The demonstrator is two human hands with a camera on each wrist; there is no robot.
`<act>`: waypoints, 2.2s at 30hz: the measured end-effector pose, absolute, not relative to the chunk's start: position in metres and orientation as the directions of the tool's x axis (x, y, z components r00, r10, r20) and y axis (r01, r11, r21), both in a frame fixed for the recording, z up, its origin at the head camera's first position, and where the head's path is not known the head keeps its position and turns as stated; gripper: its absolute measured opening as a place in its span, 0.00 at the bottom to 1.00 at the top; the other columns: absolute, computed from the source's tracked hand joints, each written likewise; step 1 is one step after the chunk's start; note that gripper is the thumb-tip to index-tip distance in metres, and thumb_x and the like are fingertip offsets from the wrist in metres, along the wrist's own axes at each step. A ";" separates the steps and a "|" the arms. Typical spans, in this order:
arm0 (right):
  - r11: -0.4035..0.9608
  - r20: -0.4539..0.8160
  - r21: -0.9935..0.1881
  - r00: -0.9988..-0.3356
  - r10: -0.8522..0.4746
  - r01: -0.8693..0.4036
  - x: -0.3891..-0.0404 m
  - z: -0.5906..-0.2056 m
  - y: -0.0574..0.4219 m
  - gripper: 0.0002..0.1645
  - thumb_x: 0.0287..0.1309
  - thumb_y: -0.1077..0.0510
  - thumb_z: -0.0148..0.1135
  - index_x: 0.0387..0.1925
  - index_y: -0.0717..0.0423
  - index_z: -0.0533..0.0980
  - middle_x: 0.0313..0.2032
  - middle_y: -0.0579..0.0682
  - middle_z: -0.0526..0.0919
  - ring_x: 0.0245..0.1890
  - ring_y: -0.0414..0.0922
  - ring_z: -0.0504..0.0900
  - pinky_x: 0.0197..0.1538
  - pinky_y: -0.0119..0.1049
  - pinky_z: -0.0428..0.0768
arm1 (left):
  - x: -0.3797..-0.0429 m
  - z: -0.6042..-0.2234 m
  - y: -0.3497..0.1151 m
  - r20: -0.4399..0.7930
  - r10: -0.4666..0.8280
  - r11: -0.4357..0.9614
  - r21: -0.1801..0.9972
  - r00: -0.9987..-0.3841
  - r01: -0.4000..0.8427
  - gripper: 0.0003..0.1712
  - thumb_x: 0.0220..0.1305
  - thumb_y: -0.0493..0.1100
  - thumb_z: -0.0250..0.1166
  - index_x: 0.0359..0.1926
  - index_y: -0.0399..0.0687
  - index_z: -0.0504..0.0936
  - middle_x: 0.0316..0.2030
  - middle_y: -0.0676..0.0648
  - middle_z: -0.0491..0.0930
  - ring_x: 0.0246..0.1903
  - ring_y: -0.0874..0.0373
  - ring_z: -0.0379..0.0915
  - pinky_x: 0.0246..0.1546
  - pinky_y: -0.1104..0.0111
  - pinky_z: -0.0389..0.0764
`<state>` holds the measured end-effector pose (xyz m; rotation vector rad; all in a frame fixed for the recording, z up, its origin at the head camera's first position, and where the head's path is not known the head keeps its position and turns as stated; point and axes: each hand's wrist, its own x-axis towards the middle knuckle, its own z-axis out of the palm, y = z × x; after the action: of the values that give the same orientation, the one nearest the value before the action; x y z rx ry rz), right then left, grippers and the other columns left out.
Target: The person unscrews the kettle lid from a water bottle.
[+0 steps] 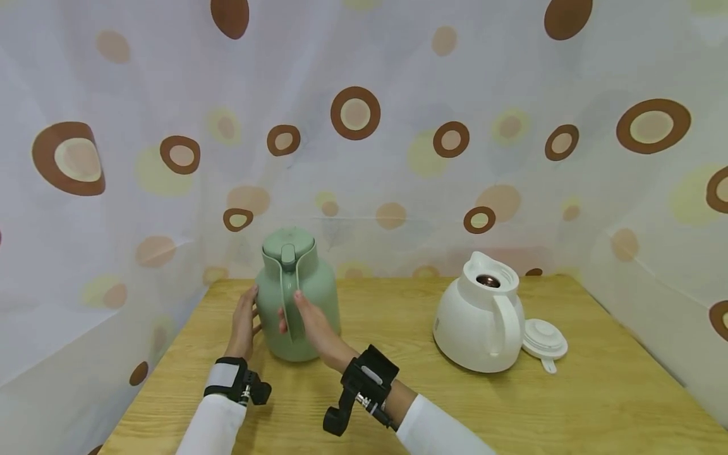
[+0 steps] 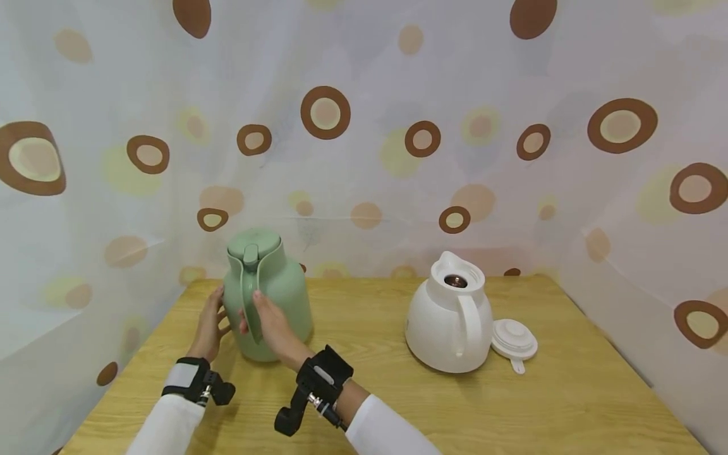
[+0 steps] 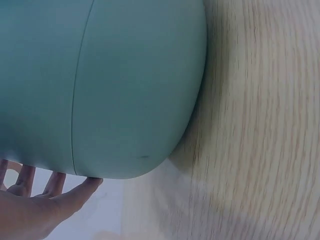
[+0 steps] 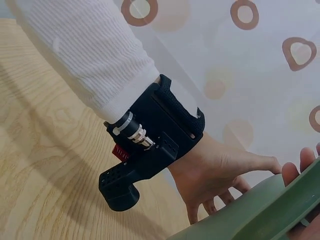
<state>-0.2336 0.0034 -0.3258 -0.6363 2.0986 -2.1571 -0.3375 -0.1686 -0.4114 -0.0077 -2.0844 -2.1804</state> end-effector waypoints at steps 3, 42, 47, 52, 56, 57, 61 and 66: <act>-0.068 0.245 -0.969 -0.913 -0.326 -0.236 -0.232 -0.326 0.007 0.30 0.73 0.49 0.30 0.40 0.70 0.72 0.26 0.51 0.75 0.31 0.42 0.74 0.49 0.39 0.68 | -0.328 -0.401 -0.162 0.058 -0.078 -0.047 0.997 -0.995 0.062 0.46 0.63 0.69 0.44 0.69 0.42 0.48 0.67 0.37 0.46 0.64 0.38 0.44 0.58 0.44 0.52; -0.072 0.192 -0.981 -0.925 -0.327 -0.178 -0.184 -0.347 0.070 0.36 0.70 0.40 0.28 0.40 0.68 0.69 0.27 0.49 0.75 0.33 0.47 0.75 0.50 0.39 0.67 | -0.261 -0.400 -0.101 0.048 -0.050 -0.068 0.996 -0.998 0.051 0.42 0.64 0.65 0.48 0.67 0.41 0.53 0.64 0.36 0.53 0.61 0.39 0.49 0.56 0.42 0.55; -0.081 0.190 -0.981 -0.935 -0.299 -0.174 -0.176 -0.347 0.074 0.36 0.71 0.41 0.27 0.40 0.71 0.69 0.27 0.49 0.75 0.33 0.45 0.75 0.50 0.41 0.67 | -0.254 -0.401 -0.094 0.053 -0.044 -0.082 0.995 -0.998 0.057 0.41 0.65 0.64 0.49 0.67 0.40 0.54 0.64 0.36 0.53 0.61 0.39 0.49 0.56 0.42 0.56; -0.050 0.144 -0.990 -0.944 -0.296 -0.135 -0.168 -0.348 0.080 0.37 0.69 0.37 0.28 0.42 0.66 0.70 0.28 0.50 0.75 0.37 0.49 0.74 0.53 0.45 0.62 | -0.248 -0.400 -0.089 0.047 -0.041 -0.090 0.995 -0.998 0.051 0.41 0.65 0.63 0.49 0.67 0.40 0.54 0.64 0.36 0.54 0.60 0.40 0.49 0.55 0.42 0.56; -0.046 0.141 -0.990 -0.942 -0.303 -0.133 -0.161 -0.347 0.085 0.37 0.69 0.37 0.27 0.42 0.66 0.70 0.29 0.50 0.75 0.38 0.50 0.73 0.53 0.44 0.62 | -0.244 -0.401 -0.084 0.052 -0.034 -0.100 0.993 -0.998 0.055 0.40 0.66 0.62 0.49 0.67 0.40 0.53 0.64 0.36 0.54 0.60 0.40 0.50 0.55 0.42 0.55; -0.045 0.139 -0.990 -0.943 -0.303 -0.131 -0.160 -0.347 0.086 0.37 0.69 0.37 0.27 0.42 0.66 0.69 0.29 0.50 0.74 0.37 0.50 0.73 0.53 0.44 0.62 | -0.244 -0.401 -0.083 0.052 -0.035 -0.104 0.993 -0.998 0.056 0.40 0.65 0.62 0.49 0.66 0.40 0.54 0.64 0.36 0.54 0.60 0.41 0.50 0.55 0.42 0.56; -0.047 0.125 -0.992 -0.948 -0.293 -0.116 -0.154 -0.345 0.092 0.38 0.69 0.36 0.28 0.43 0.66 0.69 0.29 0.51 0.74 0.37 0.49 0.73 0.52 0.43 0.63 | -0.241 -0.402 -0.076 0.051 -0.046 -0.114 0.992 -0.998 0.056 0.39 0.65 0.62 0.51 0.65 0.40 0.56 0.63 0.37 0.57 0.60 0.43 0.52 0.54 0.43 0.58; -0.043 0.116 -0.993 -0.957 -0.268 -0.108 -0.147 -0.345 0.099 0.38 0.69 0.37 0.27 0.43 0.67 0.70 0.29 0.51 0.75 0.37 0.47 0.73 0.52 0.39 0.64 | -0.236 -0.401 -0.069 0.059 -0.025 -0.111 0.992 -0.998 0.061 0.39 0.65 0.61 0.51 0.65 0.39 0.56 0.62 0.35 0.57 0.60 0.41 0.52 0.54 0.42 0.58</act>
<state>-0.1467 0.0989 -0.3450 -0.4132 2.0919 -2.1512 -0.2363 -0.0690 -0.4010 -0.0417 -2.0543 -2.2988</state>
